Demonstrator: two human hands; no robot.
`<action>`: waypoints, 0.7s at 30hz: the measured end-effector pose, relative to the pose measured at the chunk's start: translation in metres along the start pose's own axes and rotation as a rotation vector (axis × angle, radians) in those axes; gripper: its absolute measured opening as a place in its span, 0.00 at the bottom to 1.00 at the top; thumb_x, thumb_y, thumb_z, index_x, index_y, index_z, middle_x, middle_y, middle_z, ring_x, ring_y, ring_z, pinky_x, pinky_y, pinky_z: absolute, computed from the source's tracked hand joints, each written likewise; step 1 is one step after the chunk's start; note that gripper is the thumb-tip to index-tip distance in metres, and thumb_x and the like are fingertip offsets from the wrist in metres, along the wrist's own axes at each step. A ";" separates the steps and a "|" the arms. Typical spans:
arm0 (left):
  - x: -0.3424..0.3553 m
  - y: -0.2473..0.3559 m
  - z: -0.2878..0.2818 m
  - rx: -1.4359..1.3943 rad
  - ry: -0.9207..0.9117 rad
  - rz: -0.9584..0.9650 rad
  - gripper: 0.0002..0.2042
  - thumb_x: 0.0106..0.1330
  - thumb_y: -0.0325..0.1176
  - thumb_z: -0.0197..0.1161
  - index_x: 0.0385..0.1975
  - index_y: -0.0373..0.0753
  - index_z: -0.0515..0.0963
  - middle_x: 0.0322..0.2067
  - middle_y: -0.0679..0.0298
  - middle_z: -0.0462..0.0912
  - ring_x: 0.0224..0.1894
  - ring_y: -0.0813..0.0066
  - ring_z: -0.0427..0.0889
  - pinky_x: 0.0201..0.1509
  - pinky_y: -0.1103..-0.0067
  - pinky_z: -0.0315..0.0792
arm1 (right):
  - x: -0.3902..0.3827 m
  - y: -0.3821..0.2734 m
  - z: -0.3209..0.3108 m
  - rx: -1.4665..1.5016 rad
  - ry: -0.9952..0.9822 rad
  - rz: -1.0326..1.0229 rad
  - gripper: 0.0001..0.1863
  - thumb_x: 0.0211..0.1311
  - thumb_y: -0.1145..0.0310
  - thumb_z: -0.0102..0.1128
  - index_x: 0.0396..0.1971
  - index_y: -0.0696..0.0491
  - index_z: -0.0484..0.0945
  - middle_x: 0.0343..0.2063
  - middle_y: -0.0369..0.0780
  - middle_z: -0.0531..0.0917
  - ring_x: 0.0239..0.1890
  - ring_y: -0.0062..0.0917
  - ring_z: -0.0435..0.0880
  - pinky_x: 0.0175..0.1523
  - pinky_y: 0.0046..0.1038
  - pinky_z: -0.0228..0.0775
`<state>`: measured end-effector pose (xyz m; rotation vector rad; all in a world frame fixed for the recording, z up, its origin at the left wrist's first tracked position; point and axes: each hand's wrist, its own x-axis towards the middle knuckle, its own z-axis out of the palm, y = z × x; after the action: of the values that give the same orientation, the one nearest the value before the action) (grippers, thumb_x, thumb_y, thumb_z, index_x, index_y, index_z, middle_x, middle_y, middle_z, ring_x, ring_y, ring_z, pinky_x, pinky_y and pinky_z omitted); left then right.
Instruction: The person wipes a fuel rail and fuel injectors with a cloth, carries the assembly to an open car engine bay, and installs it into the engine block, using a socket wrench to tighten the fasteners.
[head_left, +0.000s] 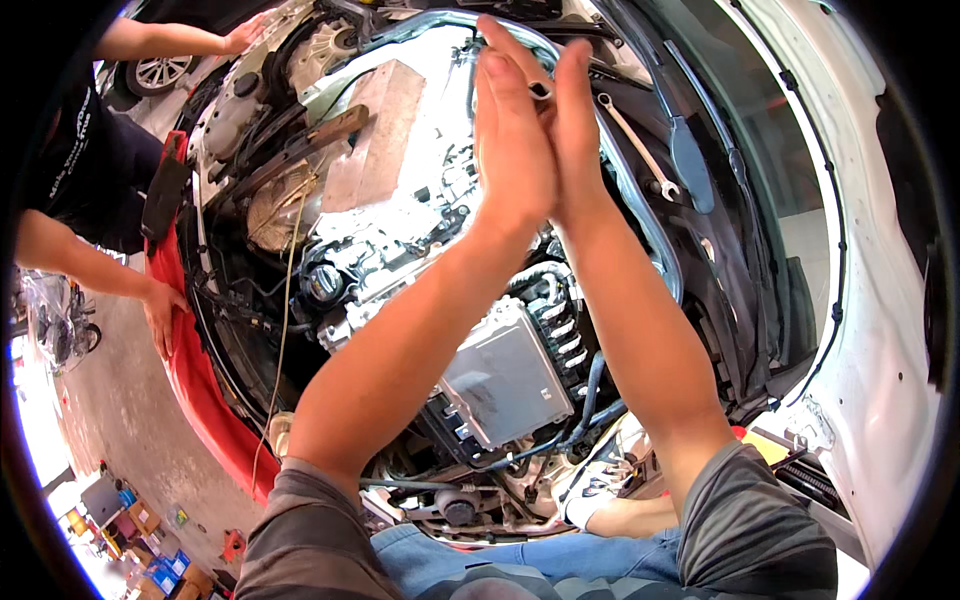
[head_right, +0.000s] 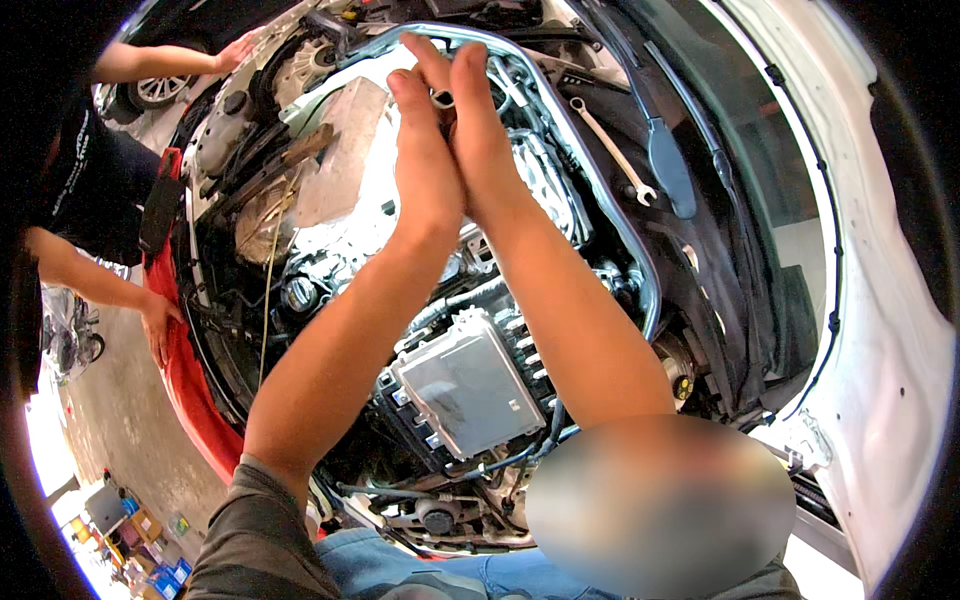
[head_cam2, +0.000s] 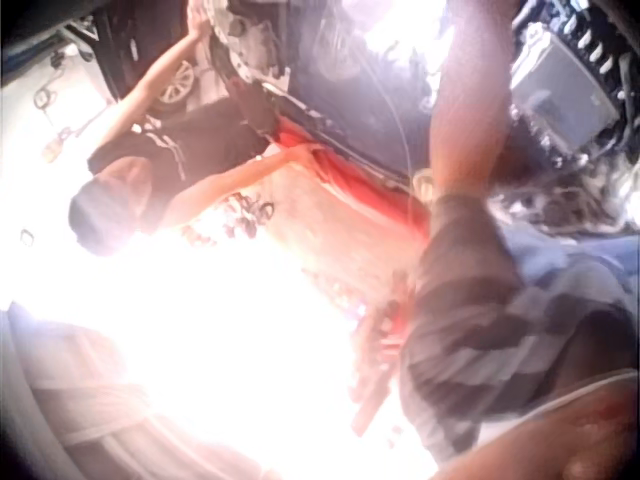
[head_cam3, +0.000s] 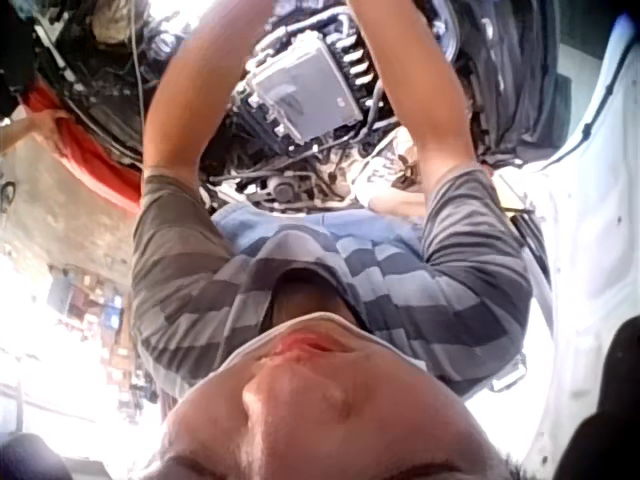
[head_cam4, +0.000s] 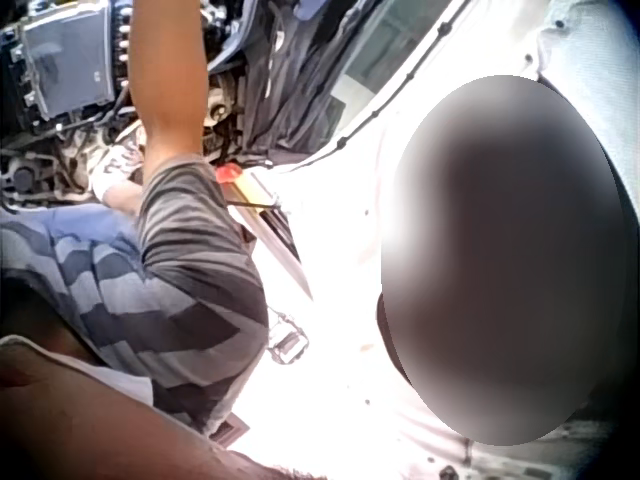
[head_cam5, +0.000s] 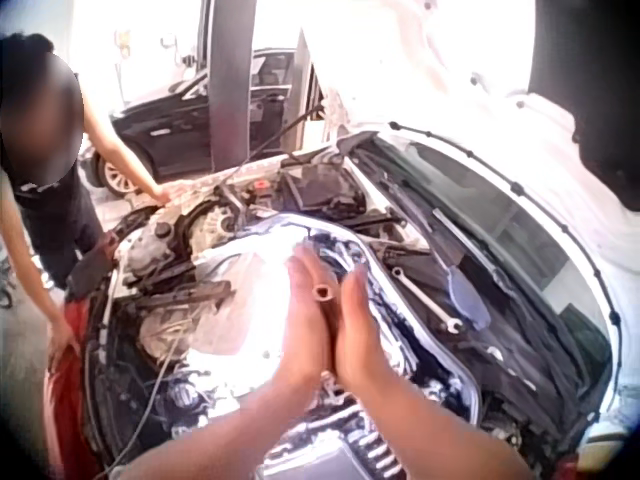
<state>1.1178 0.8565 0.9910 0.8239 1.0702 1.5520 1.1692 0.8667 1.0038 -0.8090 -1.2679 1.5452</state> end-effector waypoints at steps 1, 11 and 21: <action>0.011 0.009 -0.014 -0.014 -0.075 -0.055 0.42 0.66 0.70 0.30 0.65 0.36 0.59 0.51 0.57 0.70 0.53 0.68 0.66 0.61 0.74 0.56 | -0.007 0.004 0.004 0.041 -0.027 -0.023 0.49 0.63 0.28 0.22 0.67 0.58 0.53 0.63 0.42 0.62 0.67 0.27 0.57 0.69 0.28 0.40; -0.008 0.016 -0.010 -0.060 -0.042 -0.006 0.40 0.68 0.67 0.29 0.62 0.35 0.63 0.59 0.59 0.67 0.64 0.68 0.61 0.68 0.71 0.52 | 0.005 0.005 0.008 -0.088 -0.009 -0.123 0.49 0.63 0.28 0.21 0.63 0.58 0.62 0.59 0.43 0.69 0.64 0.31 0.61 0.69 0.32 0.44; -0.009 -0.008 -0.001 0.001 -0.091 -0.058 0.39 0.69 0.65 0.28 0.65 0.34 0.58 0.63 0.58 0.64 0.67 0.64 0.60 0.68 0.74 0.54 | 0.004 0.008 -0.013 -0.157 0.074 -0.146 0.49 0.65 0.31 0.30 0.64 0.66 0.54 0.33 0.39 0.73 0.38 0.25 0.71 0.48 0.28 0.64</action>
<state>1.1220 0.8485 0.9835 0.8493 1.0196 1.4522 1.1774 0.8745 0.9928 -0.8459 -1.3748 1.3005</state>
